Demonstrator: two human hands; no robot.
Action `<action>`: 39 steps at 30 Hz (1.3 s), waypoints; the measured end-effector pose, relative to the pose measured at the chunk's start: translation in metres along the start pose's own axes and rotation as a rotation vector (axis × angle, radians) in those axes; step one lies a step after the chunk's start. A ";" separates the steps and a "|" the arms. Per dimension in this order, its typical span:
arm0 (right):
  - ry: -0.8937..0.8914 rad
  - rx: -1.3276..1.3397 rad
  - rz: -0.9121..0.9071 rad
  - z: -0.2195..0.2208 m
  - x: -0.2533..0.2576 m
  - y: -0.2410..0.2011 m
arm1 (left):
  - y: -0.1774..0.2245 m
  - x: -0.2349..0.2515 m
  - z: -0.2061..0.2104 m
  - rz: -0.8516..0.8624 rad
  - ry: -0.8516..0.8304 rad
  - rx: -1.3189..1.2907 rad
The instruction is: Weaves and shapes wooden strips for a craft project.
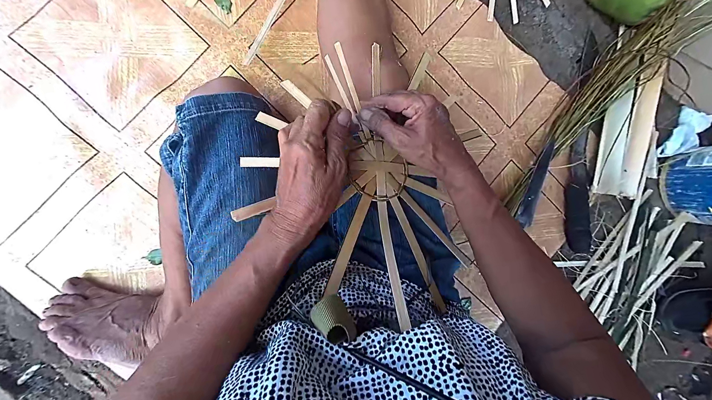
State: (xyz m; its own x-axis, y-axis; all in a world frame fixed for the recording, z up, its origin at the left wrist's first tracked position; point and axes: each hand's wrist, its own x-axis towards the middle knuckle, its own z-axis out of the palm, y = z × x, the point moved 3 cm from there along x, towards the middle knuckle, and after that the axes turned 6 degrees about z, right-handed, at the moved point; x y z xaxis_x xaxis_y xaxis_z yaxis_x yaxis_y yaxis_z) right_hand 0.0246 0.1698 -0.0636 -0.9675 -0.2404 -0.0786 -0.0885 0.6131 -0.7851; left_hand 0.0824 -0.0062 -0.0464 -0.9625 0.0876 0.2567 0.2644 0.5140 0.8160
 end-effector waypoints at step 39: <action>-0.324 -0.076 -0.658 -0.006 0.001 -0.029 | -0.015 -0.029 -0.006 0.049 0.032 -0.366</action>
State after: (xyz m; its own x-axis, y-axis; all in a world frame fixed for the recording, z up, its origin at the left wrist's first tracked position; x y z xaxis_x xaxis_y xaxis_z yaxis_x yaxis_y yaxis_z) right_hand 0.0247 0.1559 -0.0375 -0.5909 -0.7797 0.2071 -0.6541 0.3128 -0.6887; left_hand 0.1066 -0.0218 -0.0627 -0.9475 0.0748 0.3110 0.3194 0.1697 0.9323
